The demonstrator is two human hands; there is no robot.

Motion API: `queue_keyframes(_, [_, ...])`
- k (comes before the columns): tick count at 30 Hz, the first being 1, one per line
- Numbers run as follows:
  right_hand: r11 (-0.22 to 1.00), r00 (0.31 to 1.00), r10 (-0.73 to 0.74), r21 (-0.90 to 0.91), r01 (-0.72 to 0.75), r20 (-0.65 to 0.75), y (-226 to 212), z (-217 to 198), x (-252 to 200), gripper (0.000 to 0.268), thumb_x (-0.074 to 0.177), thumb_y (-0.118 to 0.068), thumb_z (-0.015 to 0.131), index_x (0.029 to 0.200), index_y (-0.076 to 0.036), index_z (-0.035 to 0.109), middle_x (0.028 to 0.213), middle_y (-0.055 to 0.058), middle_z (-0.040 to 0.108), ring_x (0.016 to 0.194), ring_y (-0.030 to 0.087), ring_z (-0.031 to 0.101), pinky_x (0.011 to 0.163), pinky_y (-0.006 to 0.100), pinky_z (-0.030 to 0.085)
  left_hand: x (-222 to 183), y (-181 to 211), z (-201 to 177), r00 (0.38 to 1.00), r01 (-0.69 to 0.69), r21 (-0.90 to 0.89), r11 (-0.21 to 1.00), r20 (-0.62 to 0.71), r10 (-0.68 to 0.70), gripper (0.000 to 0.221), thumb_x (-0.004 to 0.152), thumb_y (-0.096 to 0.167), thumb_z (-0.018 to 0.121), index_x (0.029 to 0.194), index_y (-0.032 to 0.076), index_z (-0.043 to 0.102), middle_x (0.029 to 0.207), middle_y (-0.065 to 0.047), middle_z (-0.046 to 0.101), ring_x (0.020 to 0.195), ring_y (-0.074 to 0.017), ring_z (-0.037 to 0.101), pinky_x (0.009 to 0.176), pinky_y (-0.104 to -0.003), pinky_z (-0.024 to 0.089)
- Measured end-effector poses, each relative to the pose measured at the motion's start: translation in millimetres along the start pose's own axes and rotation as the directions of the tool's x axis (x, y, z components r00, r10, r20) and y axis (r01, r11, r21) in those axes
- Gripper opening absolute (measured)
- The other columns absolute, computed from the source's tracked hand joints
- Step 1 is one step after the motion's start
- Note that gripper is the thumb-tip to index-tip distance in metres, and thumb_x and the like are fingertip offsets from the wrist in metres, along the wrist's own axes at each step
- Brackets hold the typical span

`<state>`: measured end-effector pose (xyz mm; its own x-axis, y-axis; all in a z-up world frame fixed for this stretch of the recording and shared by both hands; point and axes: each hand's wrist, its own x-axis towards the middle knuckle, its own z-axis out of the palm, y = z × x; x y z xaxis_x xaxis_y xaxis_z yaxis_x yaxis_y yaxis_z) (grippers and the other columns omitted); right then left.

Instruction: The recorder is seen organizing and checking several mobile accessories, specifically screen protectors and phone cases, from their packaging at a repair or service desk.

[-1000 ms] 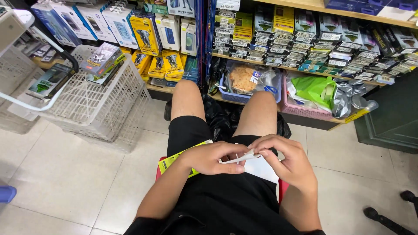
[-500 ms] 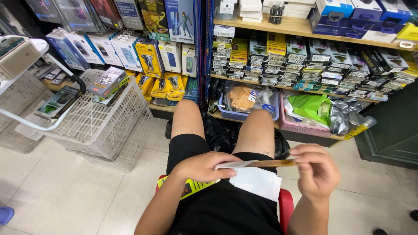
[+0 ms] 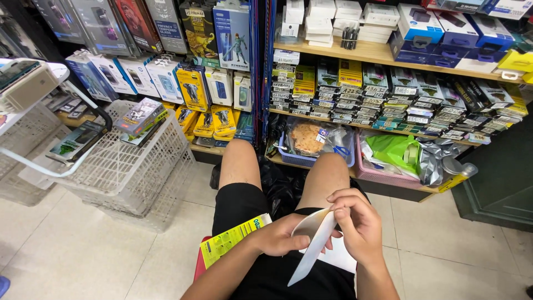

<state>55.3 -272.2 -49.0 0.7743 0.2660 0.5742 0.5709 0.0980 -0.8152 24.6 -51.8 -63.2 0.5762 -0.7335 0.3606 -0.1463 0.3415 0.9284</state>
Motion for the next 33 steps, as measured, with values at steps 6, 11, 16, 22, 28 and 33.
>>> queue_keyframes(6, [0.992, 0.999, -0.046, -0.114, 0.047, 0.013, -0.8, 1.2, 4.8, 0.005, 0.099, -0.003, 0.063, 0.099, 0.001, 0.066, 0.112, 0.014, 0.067, 0.103, 0.018, 0.064, 0.089, 0.029, 0.051, -7.0, -18.0, -13.0, 0.998, 0.014, 0.052, 0.999, -0.064, -0.011, 0.097, 0.099, 0.074, 0.056, 0.148, -0.01, 0.056, 0.11, -0.013, 0.069, 0.103, -0.0196, 0.069, 0.096, -0.034, 0.057])
queue_keyframes(11, [0.954, 0.96, -0.279, -0.117, 0.276, -0.011, -20.8, 28.1, 10.2, 0.055, 0.101, -0.046, 0.063, 0.13, 0.0, 0.052, 0.147, 0.018, 0.044, 0.14, 0.031, 0.046, 0.117, 0.042, 0.039, 4.4, -1.5, -6.1, 0.939, -0.045, -0.3, 0.953, -0.34, -0.062, 0.081, 0.091, 0.061, 0.052, 0.148, 0.005, 0.041, 0.133, -0.014, 0.063, 0.107, -0.0211, 0.067, 0.091, -0.039, 0.058])
queue_keyframes(16, [0.739, 0.835, -0.409, -0.404, 0.54, 0.369, -6.6, 43.9, -3.4, 0.047, 0.093, -0.06, 0.066, 0.124, -0.025, 0.072, 0.152, 0.018, 0.046, 0.14, 0.039, 0.044, 0.116, 0.053, 0.033, -7.7, -52.2, -16.3, 0.892, -0.238, -0.582, 0.777, -0.447, -0.061, 0.078, 0.102, 0.063, 0.037, 0.147, 0.001, 0.049, 0.131, -0.016, 0.063, 0.114, -0.0267, 0.066, 0.1, -0.042, 0.054])
queue_keyframes(22, [0.575, 0.75, -0.413, -0.491, 0.654, 0.516, -7.9, 59.3, -10.3, 0.048, 0.082, -0.07, 0.07, 0.123, -0.045, 0.076, 0.154, 0.007, 0.047, 0.14, 0.037, 0.037, 0.117, 0.061, 0.02, -1.4, -32.0, -7.1, 0.846, -0.31, -0.736, 0.602, -0.502, -0.179, 0.078, 0.094, 0.064, 0.038, 0.139, 0.002, 0.054, 0.13, -0.015, 0.063, 0.12, -0.0272, 0.063, 0.105, -0.042, 0.052])
queue_keyframes(28, [0.576, 0.727, -0.38, -0.469, 0.669, 0.571, -6.7, 62.8, -9.9, 0.047, 0.084, -0.07, 0.072, 0.124, -0.046, 0.075, 0.156, 0.006, 0.047, 0.141, 0.035, 0.037, 0.115, 0.059, 0.023, 5.8, -15.5, -0.9, 0.825, -0.407, -0.696, 0.591, -0.559, -0.09, 0.082, 0.096, 0.064, 0.04, 0.137, -0.006, 0.054, 0.132, -0.016, 0.062, 0.113, -0.0251, 0.062, 0.094, -0.039, 0.053])
queue_keyframes(33, [0.597, 0.75, -0.377, -0.476, 0.645, 0.543, 4.6, 64.2, -12.8, 0.05, 0.083, -0.072, 0.071, 0.125, -0.045, 0.075, 0.155, 0.006, 0.048, 0.14, 0.035, 0.039, 0.115, 0.059, 0.023, 9.1, -10.2, 0.6, 0.81, -0.422, -0.678, 0.602, -0.58, -0.085, 0.079, 0.095, 0.063, 0.039, 0.14, -0.001, 0.053, 0.136, -0.017, 0.062, 0.112, -0.0243, 0.06, 0.092, -0.038, 0.053])
